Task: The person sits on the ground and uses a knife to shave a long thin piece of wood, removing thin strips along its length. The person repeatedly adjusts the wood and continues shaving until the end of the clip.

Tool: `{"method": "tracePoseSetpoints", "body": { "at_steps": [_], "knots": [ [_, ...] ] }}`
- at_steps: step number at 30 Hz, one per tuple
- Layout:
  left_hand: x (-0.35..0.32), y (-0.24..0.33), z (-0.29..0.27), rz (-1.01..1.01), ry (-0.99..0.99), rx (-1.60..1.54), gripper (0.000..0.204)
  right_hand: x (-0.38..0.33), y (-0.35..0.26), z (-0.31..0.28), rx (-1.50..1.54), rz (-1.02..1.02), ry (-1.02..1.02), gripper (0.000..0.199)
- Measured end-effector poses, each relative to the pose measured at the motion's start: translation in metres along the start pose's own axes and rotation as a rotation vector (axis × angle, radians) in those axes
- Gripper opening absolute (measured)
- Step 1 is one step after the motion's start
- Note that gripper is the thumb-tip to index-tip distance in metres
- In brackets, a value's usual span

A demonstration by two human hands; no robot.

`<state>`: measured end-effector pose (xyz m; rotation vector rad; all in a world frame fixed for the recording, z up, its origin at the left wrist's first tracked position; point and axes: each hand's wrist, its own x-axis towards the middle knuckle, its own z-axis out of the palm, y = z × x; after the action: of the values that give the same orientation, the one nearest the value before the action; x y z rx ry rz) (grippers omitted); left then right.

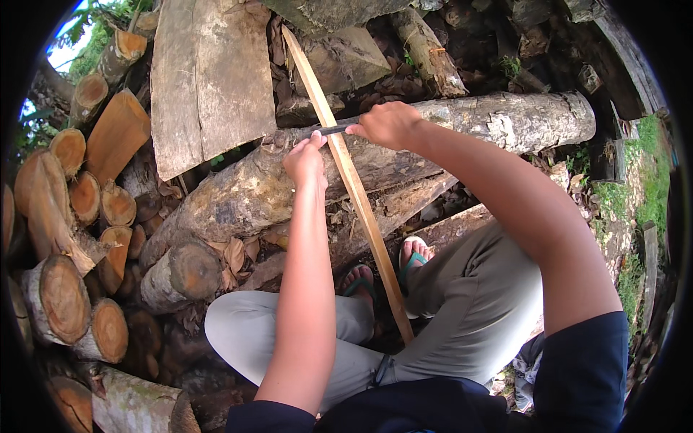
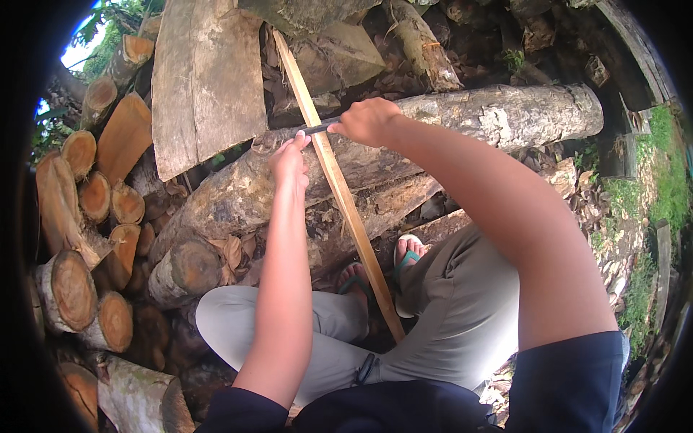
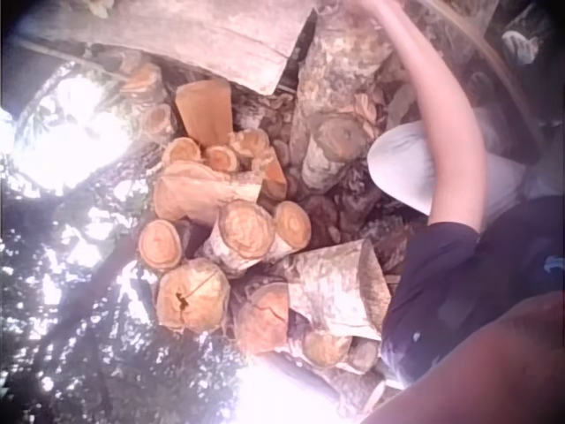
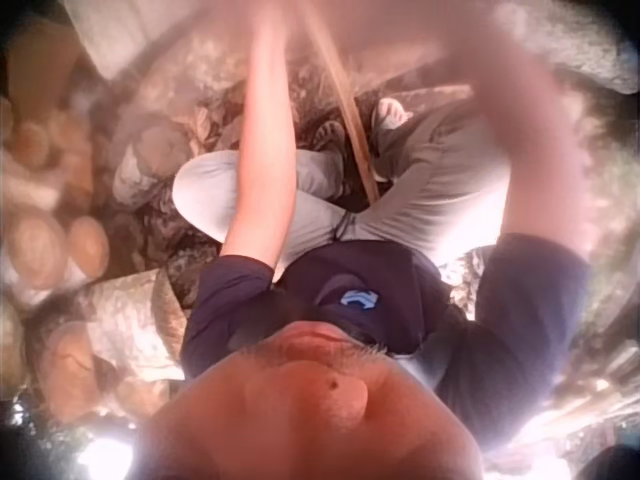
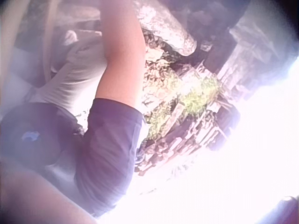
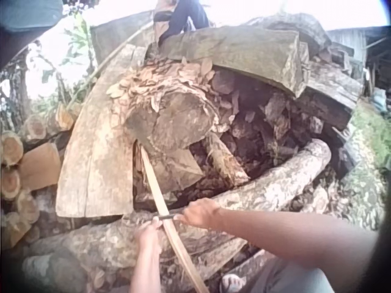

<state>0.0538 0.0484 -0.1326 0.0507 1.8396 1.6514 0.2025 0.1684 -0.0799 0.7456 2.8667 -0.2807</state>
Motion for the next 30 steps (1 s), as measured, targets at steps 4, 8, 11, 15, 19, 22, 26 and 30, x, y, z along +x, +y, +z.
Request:
{"method": "tracePoseSetpoints", "body": {
  "at_steps": [4, 8, 11, 15, 19, 22, 26, 30],
  "knots": [
    [-0.007, 0.010, 0.003, -0.019, -0.029, 0.047, 0.019, 0.002, 0.006, -0.005, 0.000, 0.015, -0.024, 0.068],
    [0.011, 0.020, 0.007, -0.014, -0.010, 0.020, 0.020, 0.018, 0.005, -0.015, 0.003, 0.021, -0.009, 0.069],
    [0.008, 0.013, 0.012, -0.022, 0.001, 0.038, 0.021, 0.014, 0.016, 0.001, 0.013, -0.006, 0.041, 0.068],
    [0.007, 0.017, 0.007, -0.002, 0.000, 0.055, 0.021, 0.020, 0.018, -0.005, -0.006, -0.033, 0.058, 0.067],
    [0.020, 0.025, 0.015, 0.014, -0.007, 0.094, 0.022, 0.037, 0.023, -0.006, 0.029, 0.002, 0.062, 0.068],
    [0.021, 0.025, 0.012, 0.014, -0.011, 0.069, 0.022, 0.032, 0.019, 0.001, 0.071, 0.009, 0.070, 0.069],
    [0.017, 0.023, 0.009, 0.004, 0.003, 0.067, 0.022, 0.033, 0.019, -0.005, 0.035, -0.027, 0.054, 0.070],
    [0.027, 0.036, 0.021, -0.004, -0.016, 0.008, 0.020, 0.048, 0.028, -0.009, 0.031, -0.026, 0.107, 0.070]
  ]
}}
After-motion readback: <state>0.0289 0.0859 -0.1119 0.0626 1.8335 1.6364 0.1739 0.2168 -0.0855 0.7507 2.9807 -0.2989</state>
